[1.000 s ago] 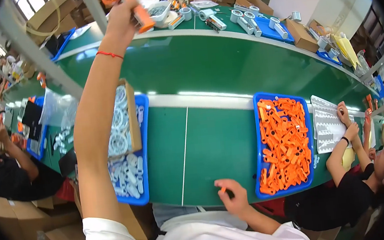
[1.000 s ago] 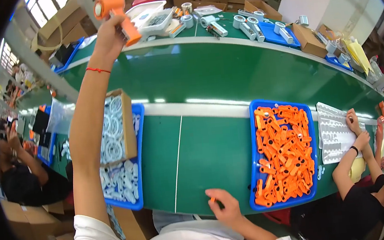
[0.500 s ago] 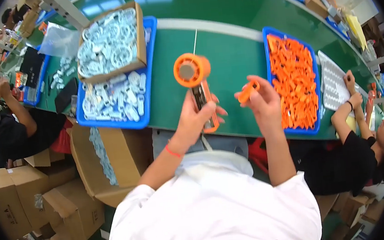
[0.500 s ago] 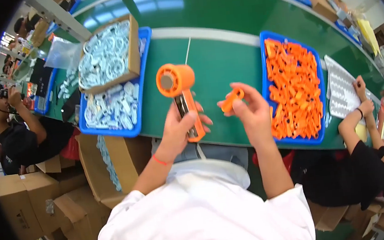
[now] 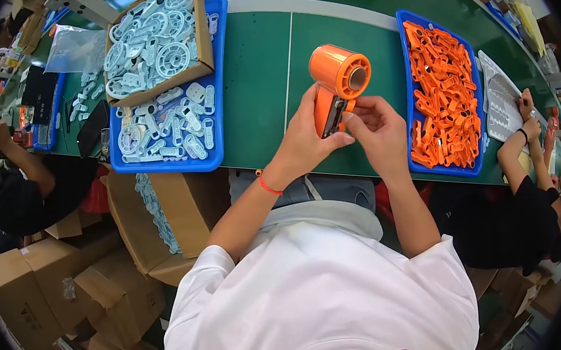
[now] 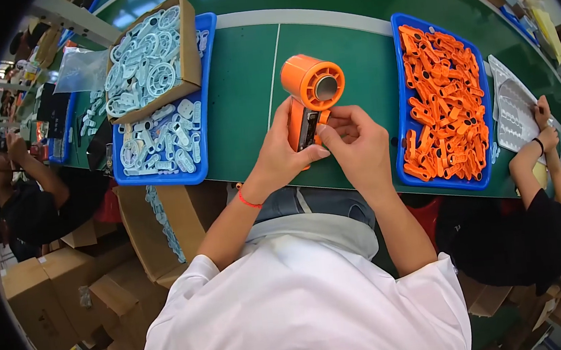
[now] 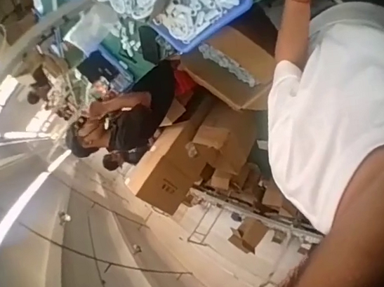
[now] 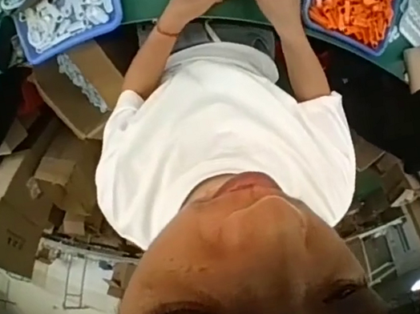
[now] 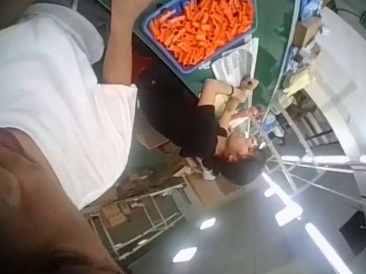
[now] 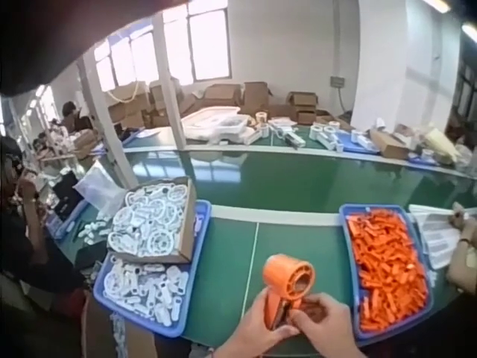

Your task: Assembling small plastic handheld fans by snapping together housing and blade components on a production line.

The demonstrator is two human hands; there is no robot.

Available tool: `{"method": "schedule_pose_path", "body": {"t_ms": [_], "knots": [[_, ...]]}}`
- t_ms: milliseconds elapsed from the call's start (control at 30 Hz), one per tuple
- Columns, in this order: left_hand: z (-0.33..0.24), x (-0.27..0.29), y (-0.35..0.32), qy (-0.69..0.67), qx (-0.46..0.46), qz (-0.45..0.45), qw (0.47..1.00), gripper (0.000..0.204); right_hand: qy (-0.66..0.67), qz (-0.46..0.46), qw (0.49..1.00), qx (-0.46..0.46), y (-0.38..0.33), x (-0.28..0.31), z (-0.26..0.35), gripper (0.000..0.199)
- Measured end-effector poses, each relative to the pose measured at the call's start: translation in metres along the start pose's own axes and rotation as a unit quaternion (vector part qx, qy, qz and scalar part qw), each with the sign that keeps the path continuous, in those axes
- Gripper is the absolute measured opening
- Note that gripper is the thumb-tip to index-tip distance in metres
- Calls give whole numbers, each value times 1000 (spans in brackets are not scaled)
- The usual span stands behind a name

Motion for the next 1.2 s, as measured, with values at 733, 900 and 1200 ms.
{"method": "schedule_pose_path", "body": {"t_ms": [733,900,1200], "knots": [[10,-4,2,126,-69,-76,987,83,-2,11,998,-58,6,3,-4,19],[8,-4,-1,110,-30,-78,990,81,-15,10,999,-46,7,2,-5,18],[5,-1,1,113,-65,-102,986,66,-28,27,997,-65,10,2,-10,26]]}}
Point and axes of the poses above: each hand's wrist, its own y-axis towards the middle knuckle, its own x-axis out of the back of the hand, z = x × y, the point moved 3 cm from there along y, towards the middle knuckle, and after that the axes turned 14 degrees about x, right-handed, at the moved point
